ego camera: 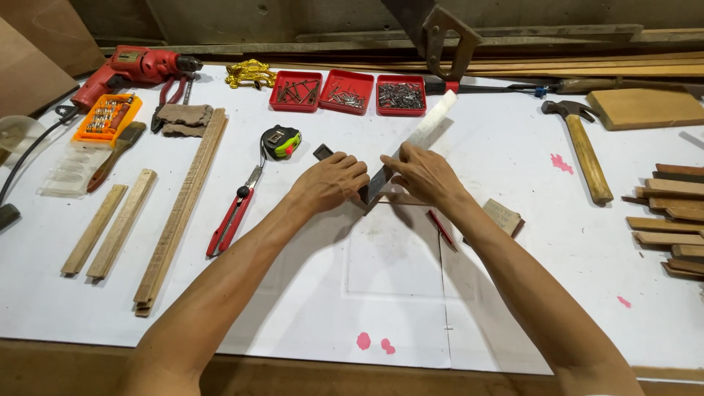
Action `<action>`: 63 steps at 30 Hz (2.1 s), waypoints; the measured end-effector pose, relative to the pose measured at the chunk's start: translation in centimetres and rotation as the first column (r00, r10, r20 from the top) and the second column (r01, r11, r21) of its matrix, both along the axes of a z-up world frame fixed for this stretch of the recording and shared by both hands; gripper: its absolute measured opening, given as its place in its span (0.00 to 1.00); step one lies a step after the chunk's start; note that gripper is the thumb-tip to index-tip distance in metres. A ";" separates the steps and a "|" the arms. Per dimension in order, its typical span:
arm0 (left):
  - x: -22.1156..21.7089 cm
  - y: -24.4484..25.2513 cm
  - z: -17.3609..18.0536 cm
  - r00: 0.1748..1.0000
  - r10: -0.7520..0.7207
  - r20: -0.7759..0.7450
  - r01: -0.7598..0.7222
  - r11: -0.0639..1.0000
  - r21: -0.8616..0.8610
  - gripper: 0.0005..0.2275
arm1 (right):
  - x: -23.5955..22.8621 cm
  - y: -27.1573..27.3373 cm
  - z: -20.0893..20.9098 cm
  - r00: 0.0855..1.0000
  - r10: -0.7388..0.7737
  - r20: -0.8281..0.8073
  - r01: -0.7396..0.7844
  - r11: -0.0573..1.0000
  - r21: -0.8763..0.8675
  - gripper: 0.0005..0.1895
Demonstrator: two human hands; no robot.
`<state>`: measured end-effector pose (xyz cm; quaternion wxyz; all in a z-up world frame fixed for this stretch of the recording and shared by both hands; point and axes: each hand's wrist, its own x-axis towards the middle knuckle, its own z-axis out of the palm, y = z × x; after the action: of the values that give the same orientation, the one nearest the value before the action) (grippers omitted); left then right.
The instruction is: Measuring, marking, and sanding small wooden strips at a carpentry workbench.
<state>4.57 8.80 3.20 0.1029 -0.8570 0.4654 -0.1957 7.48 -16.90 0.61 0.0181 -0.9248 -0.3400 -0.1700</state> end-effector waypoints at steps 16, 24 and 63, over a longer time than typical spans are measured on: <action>10.0 1.4 -0.9 0.969 0.190 -0.160 -0.194 0.981 -0.008 0.13 | 7.7 2.6 -0.9 0.961 -0.147 -0.236 0.173 0.981 0.092 0.18; 10.9 1.6 -0.4 0.857 0.170 -0.487 -0.319 0.917 -0.242 0.15 | 8.6 3.2 0.7 0.905 -0.205 -0.374 0.270 0.954 0.131 0.19; -2.4 -8.5 5.3 0.627 0.191 -0.755 -0.480 0.859 -0.180 0.08 | -5.7 -11.9 3.5 0.987 -0.008 -0.159 0.048 0.968 0.248 0.05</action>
<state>2.16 0.35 8.46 -0.2118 -0.9398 0.2515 0.0929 1.79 -28.80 4.09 0.1589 -0.9302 -0.3003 -0.1388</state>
